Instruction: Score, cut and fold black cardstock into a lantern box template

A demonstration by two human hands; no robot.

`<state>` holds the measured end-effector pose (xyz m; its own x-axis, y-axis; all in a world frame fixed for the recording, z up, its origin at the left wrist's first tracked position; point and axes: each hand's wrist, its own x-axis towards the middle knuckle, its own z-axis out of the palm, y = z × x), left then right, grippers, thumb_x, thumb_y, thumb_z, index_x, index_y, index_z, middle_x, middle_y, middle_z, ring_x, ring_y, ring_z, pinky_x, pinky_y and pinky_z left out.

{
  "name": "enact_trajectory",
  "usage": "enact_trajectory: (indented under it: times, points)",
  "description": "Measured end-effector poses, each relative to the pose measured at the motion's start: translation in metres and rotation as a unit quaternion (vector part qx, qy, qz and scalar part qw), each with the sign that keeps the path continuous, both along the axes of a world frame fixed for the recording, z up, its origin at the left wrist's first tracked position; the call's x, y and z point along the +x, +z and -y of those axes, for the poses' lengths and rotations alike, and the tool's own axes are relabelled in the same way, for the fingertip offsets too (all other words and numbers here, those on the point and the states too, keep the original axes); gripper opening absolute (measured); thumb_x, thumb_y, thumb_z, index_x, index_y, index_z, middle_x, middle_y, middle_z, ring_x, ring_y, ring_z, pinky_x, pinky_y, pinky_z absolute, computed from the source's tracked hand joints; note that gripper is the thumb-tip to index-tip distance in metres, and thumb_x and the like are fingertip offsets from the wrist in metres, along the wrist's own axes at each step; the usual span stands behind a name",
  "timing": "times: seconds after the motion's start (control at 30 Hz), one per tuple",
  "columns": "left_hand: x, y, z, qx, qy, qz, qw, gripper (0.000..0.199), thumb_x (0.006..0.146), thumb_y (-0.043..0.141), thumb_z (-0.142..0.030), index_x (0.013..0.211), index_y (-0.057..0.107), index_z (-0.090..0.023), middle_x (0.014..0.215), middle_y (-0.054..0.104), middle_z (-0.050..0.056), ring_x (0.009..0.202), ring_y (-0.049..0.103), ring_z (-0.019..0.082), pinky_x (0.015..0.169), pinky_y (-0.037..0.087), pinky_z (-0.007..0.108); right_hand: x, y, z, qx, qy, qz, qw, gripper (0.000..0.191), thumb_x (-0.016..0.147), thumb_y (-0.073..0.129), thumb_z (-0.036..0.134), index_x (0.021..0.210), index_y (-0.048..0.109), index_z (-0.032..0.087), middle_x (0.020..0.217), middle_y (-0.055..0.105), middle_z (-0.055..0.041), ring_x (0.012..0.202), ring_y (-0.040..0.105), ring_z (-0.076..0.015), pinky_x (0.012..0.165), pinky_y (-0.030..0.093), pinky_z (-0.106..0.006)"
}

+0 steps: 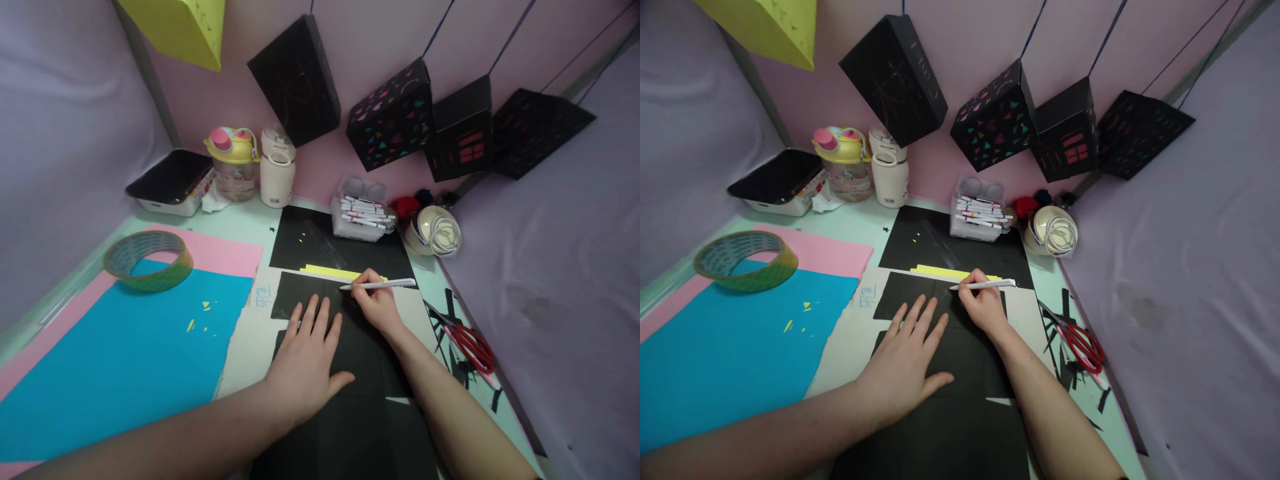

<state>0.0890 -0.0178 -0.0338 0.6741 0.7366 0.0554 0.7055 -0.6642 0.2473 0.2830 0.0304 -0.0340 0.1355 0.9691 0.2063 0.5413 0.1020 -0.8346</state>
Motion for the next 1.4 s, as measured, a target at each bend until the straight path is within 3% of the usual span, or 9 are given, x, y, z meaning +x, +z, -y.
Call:
enact_trajectory:
  times: [0.77, 1.23, 1.4]
  points:
    - [0.000, -0.002, 0.000, 0.003, -0.002, 0.006, 1.000, 0.084, 0.083, 0.044, -0.072, 0.145, 0.042, -0.015, 0.156, 0.024, 0.020, 0.145, 0.013, 0.039, 0.115, 0.013, 0.058, 0.001, 0.000, 0.003, -0.003, 0.026, -0.007, 1.000, 0.015, 0.079, 0.056, 0.021, 0.065, 0.051, 0.022, 0.061, 0.053, 0.0032, 0.058, 0.047, -0.0139, 0.058, 0.036, -0.027]
    - [-0.001, -0.003, 0.000, 0.016, -0.003, 0.003, 1.000, 0.083, 0.085, 0.039, -0.073, 0.145, 0.040, -0.016, 0.156, 0.024, 0.019, 0.145, 0.013, 0.038, 0.115, 0.012, 0.055, 0.003, -0.001, -0.004, 0.000, -0.009, -0.150, 0.989, 0.011, 0.078, 0.059, 0.026, 0.069, 0.053, 0.022, 0.057, 0.057, 0.0043, 0.051, 0.046, -0.0113, 0.051, 0.036, -0.024]
    - [-0.003, 0.004, -0.007, 0.003, -0.010, -0.009, 1.000, 0.083, 0.084, 0.042, -0.072, 0.145, 0.040, -0.016, 0.156, 0.024, 0.019, 0.145, 0.014, 0.037, 0.115, 0.013, 0.054, 0.007, 0.000, -0.011, 0.004, -0.024, -0.229, 0.973, 0.011, 0.074, 0.059, 0.028, 0.068, 0.052, 0.021, 0.056, 0.057, 0.0044, 0.048, 0.044, -0.0097, 0.047, 0.032, -0.023]
